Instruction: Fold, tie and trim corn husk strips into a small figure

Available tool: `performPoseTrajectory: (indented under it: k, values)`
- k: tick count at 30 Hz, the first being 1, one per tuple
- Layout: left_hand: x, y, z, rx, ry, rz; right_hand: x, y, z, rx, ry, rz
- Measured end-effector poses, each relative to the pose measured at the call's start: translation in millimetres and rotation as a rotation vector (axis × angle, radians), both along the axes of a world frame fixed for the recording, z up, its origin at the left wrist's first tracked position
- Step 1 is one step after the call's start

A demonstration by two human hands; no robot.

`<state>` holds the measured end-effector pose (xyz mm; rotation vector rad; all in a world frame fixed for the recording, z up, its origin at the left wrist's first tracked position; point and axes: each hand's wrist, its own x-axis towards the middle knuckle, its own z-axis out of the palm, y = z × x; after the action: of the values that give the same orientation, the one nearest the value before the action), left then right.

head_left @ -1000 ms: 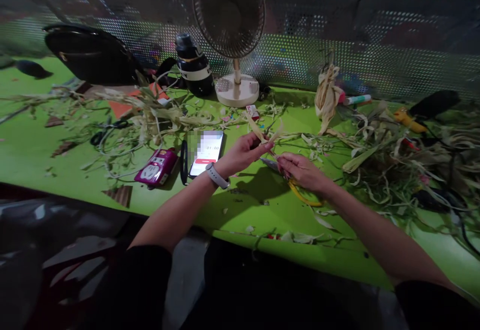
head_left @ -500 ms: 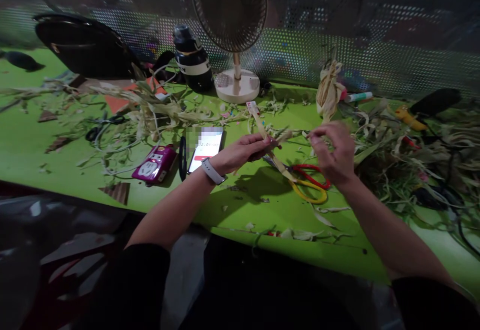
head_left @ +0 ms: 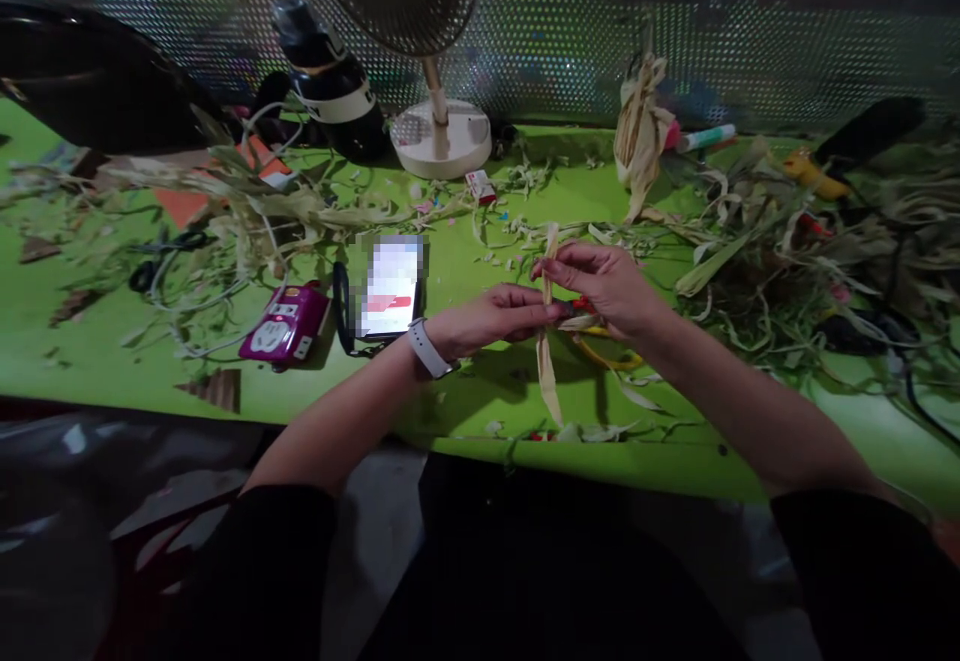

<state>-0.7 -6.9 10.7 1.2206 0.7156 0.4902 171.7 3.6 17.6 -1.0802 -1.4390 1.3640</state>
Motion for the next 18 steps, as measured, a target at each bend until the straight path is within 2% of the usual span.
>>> performPoseTrajectory:
  k: [4, 7, 9, 11, 14, 18]
  values:
    - [2.5, -3.6, -1.0, -0.012, -0.005, -0.077, -1.2, -1.2, -2.7, 0.055, -0.048, -0.054]
    - [5.2, -4.9, -3.3, -0.026, -0.005, -0.077, 1.2, 1.0, -2.3, 0.045, -0.042, -0.044]
    - [6.8, -3.8, -5.9, -0.058, -0.035, -0.008, 7.6, 4.5, 3.0, 0.025, -0.057, -0.012]
    - [8.1, -1.2, -9.1, -0.115, -0.103, 0.136, 17.7, 8.9, 11.2, 0.012, -0.129, 0.03]
    - [9.7, 2.7, -13.5, -0.192, -0.184, 0.335, 32.7, 14.6, 20.9, 0.075, -0.352, 0.101]
    - [10.9, 3.2, -16.1, -0.167, -0.175, 0.382, 36.3, 17.7, 18.8, 0.24, -0.475, 0.173]
